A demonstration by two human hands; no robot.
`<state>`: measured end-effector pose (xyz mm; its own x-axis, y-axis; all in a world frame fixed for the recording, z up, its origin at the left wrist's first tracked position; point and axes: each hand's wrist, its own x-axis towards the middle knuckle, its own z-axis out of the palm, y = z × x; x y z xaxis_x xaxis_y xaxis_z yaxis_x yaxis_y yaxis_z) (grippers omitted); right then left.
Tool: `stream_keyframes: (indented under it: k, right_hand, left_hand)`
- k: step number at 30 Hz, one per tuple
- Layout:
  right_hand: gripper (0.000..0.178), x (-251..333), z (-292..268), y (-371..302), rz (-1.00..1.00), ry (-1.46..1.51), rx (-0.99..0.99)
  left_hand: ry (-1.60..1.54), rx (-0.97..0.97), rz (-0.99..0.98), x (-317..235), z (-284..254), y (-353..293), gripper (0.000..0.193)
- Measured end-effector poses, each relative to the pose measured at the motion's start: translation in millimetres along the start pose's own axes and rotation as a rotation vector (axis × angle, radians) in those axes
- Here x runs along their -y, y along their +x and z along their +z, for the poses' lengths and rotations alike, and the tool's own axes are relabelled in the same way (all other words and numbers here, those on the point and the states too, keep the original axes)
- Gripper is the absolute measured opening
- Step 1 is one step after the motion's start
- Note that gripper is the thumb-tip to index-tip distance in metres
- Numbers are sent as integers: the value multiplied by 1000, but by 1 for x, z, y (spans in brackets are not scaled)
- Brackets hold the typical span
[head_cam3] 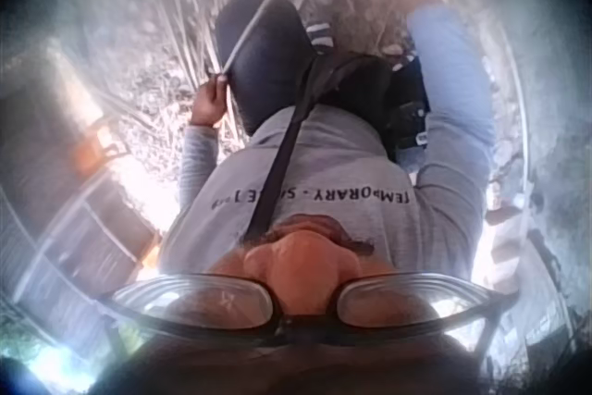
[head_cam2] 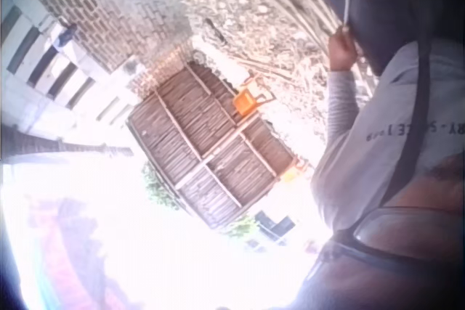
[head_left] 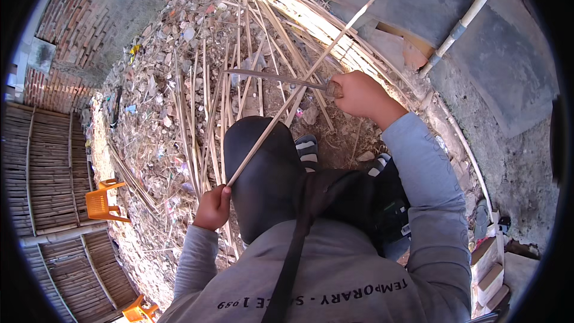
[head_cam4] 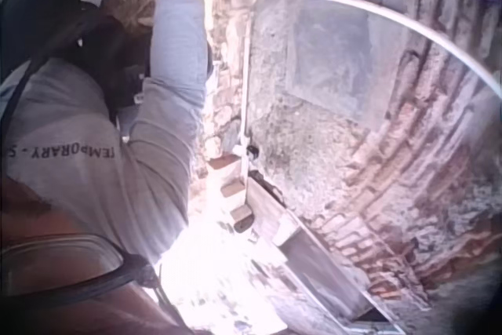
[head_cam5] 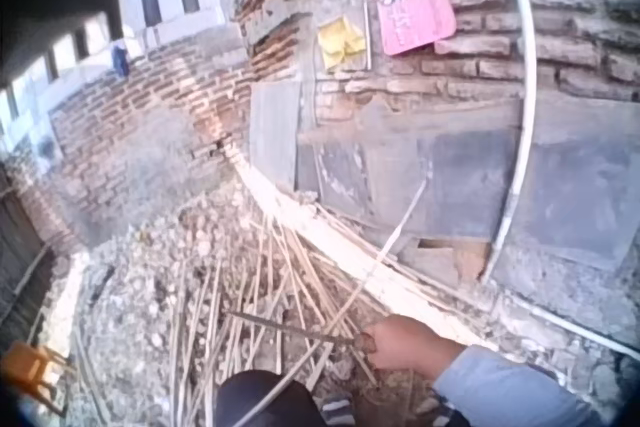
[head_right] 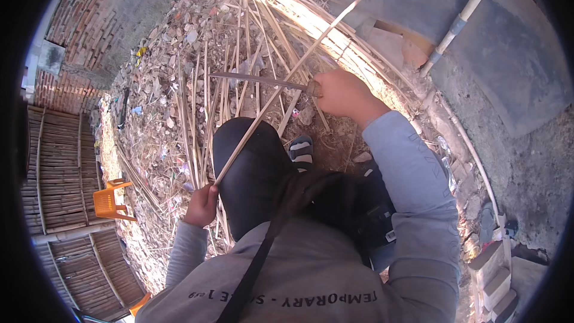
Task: The person strips layers from a thin bamboo stick using a knife held in the right hand while the left hand holds the bamboo. The person performs repeated scraping motions along the length of the bamboo stick while sitting on the ground in an outdoor workshop area.
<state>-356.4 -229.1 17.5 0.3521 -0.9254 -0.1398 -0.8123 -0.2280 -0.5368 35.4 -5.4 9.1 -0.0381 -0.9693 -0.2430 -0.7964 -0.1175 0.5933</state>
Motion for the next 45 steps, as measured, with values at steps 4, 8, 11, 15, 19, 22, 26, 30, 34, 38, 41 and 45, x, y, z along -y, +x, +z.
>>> stream_keyframes:
  k: [4, 8, 11, 15, 19, 22, 26, 30, 34, 38, 41, 45]
  right_hand:
    - [24, 22, -1, -10, -136, -158, 31]
    - [22, -14, 7, 8, -43, 94, -57]
    - [47, -24, 6, 11, -38, 94, -29]
    - [36, 10, -5, -1, -91, -60, -31]
    - [33, 19, -7, -5, -92, -124, 13]
    - [22, -1, -4, 13, 51, -18, -72]
    - [34, 3, 1, 7, -37, -43, -121]
    - [33, 19, -10, -3, -50, -163, -19]
    - [27, -23, -14, 8, -17, -68, -173]
    - [21, -11, -10, -3, -69, -99, -225]
    - [20, 18, 1, -5, -177, -95, -82]
    - [22, -6, -1, 4, -100, -28, -110]
  left_hand:
    - [47, -19, 14, 1, 2, -3, 45]
    - [57, -21, 42, 2, 7, 2, 45]
    - [38, -18, 37, 5, 6, 6, 46]
    - [24, -32, 35, 6, 6, -1, 46]
    - [35, -33, 31, 7, 9, 1, 46]
    - [-23, -9, 10, 3, 4, 9, 45]
    - [21, -28, -18, 9, 3, 5, 42]
    - [136, -116, 30, 6, 13, -1, 40]
    - [178, -152, 48, 0, 18, 5, 41]
    - [211, -125, 23, -2, 14, 3, 40]
    - [199, -119, 16, 2, 15, 0, 38]
    - [125, -109, 55, 5, 13, 7, 38]
